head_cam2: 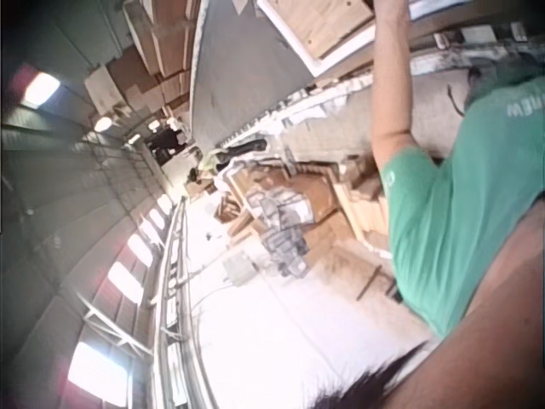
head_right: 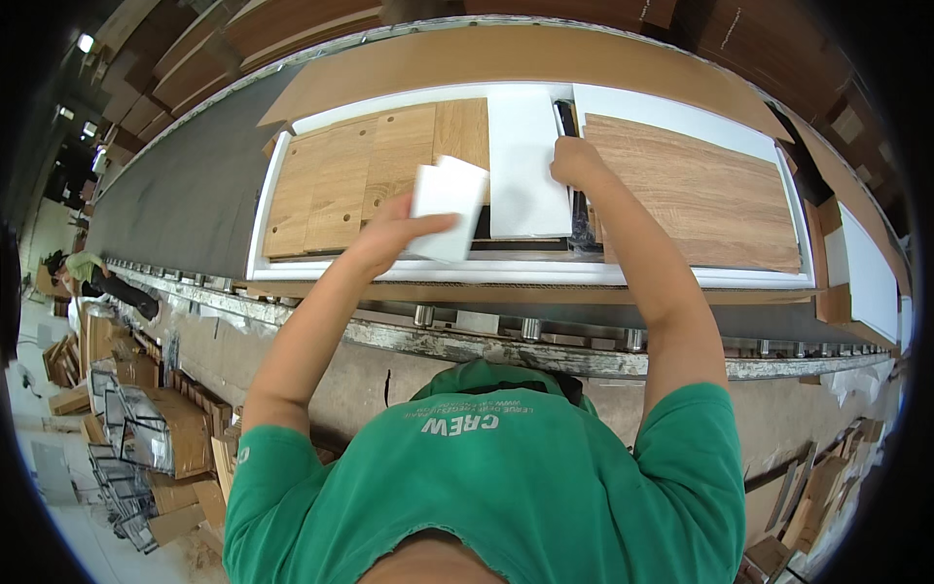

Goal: The person places foam protective sheets and wooden panels into a cardboard box on a conveyor belt, then collects a stack of wooden boards from a pallet and brings them to the packaging station.

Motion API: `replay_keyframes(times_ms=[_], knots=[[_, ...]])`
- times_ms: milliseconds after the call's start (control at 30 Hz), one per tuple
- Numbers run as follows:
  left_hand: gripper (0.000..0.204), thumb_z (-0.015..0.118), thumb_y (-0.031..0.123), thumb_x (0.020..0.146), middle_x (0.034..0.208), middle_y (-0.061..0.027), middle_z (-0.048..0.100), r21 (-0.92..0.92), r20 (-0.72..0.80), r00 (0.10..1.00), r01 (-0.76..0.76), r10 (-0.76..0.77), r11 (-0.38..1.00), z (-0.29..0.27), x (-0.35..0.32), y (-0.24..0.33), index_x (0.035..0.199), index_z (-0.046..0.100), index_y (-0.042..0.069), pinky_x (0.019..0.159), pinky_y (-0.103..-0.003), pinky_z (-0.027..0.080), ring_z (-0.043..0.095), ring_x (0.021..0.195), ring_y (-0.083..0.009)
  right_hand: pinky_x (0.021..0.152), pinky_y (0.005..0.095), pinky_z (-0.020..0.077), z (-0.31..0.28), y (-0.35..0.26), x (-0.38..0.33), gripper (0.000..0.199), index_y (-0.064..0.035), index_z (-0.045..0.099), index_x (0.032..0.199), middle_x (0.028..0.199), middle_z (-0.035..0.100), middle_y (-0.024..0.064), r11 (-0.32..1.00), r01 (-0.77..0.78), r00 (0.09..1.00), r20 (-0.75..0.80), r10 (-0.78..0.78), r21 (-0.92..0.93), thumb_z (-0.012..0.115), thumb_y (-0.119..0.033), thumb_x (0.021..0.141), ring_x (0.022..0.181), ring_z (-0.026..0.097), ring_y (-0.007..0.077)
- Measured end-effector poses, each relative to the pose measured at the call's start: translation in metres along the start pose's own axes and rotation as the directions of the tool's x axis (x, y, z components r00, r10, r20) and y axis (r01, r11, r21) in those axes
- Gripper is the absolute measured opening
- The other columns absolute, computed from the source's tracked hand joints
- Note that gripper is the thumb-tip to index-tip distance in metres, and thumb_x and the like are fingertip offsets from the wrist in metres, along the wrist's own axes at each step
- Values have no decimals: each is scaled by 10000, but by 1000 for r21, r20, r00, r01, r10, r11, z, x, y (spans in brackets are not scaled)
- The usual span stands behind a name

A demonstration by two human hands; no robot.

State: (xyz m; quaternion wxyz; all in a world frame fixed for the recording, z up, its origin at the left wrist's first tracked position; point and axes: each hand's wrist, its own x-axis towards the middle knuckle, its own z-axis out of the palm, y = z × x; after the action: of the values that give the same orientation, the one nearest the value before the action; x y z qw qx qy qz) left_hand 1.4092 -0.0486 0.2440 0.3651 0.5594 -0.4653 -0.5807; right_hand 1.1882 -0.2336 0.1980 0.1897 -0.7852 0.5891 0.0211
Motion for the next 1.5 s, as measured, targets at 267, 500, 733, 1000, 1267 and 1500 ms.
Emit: replay_keyframes(times_ms=[267, 500, 733, 1000, 1267, 1500], knots=[[769, 689, 404, 726, 1315, -170, 394, 459, 569, 823, -310, -7, 832, 34, 92, -25, 1304, 380, 2, 973, -324, 344, 432, 1154, -254, 797, 375, 494, 28, 19, -1, 263, 8, 584, 1015, 1047, 554, 208, 951, 120, 972, -161, -171, -286, 553, -19, 755, 978, 570, 344], [777, 692, 364, 728, 1210, -163, 513, 343, 576, 817, -197, -39, 919, 25, 98, -20, 1348, 344, 50, 886, -310, 412, 506, 1080, -255, 1009, 410, 333, 31, 38, -45, 461, -5, 505, 1204, 1299, 402, 241, 927, 336, 934, -70, -351, -165, 597, -66, 756, 1206, 381, 355], [613, 672, 378, 690, 1289, -197, 442, 688, 601, 775, -376, -197, 620, 43, 113, -3, 1148, 538, -7, 960, -357, 371, 427, 1182, -316, 986, 360, 374, 15, 48, -65, 652, -103, 394, 1330, 1426, 264, 158, 920, 386, 915, 152, -373, -63, 631, -46, 725, 1285, 287, 306], [598, 648, 373, 692, 1450, -164, 217, 594, 750, 658, -627, -66, 504, 68, 123, -10, 1126, 553, -27, 1073, -362, 237, 124, 1362, -299, 885, 374, 421, 0, 65, -60, 650, -157, 304, 1377, 1210, 499, 180, 935, 291, 950, 55, -307, 201, 539, -6, 790, 1011, 518, 296], [576, 647, 367, 681, 1449, -147, 232, 647, 730, 666, -605, -150, 464, 81, 132, -3, 1087, 577, -35, 1047, -356, 277, 173, 1350, -286, 956, 354, 394, 16, 94, -53, 670, -124, 311, 1361, 1255, 511, 20, 884, 352, 935, -85, -343, 306, 551, 34, 756, 1117, 426, 287], [565, 657, 349, 661, 1428, -106, 293, 619, 750, 651, -628, -118, 471, 98, 122, 6, 1088, 585, -15, 1036, -352, 297, 196, 1338, -289, 1017, 368, 329, 10, 97, -55, 776, -103, 325, 1358, 1302, 451, 98, 895, 327, 942, -29, -334, 303, 574, 49, 639, 1180, 349, 294]])
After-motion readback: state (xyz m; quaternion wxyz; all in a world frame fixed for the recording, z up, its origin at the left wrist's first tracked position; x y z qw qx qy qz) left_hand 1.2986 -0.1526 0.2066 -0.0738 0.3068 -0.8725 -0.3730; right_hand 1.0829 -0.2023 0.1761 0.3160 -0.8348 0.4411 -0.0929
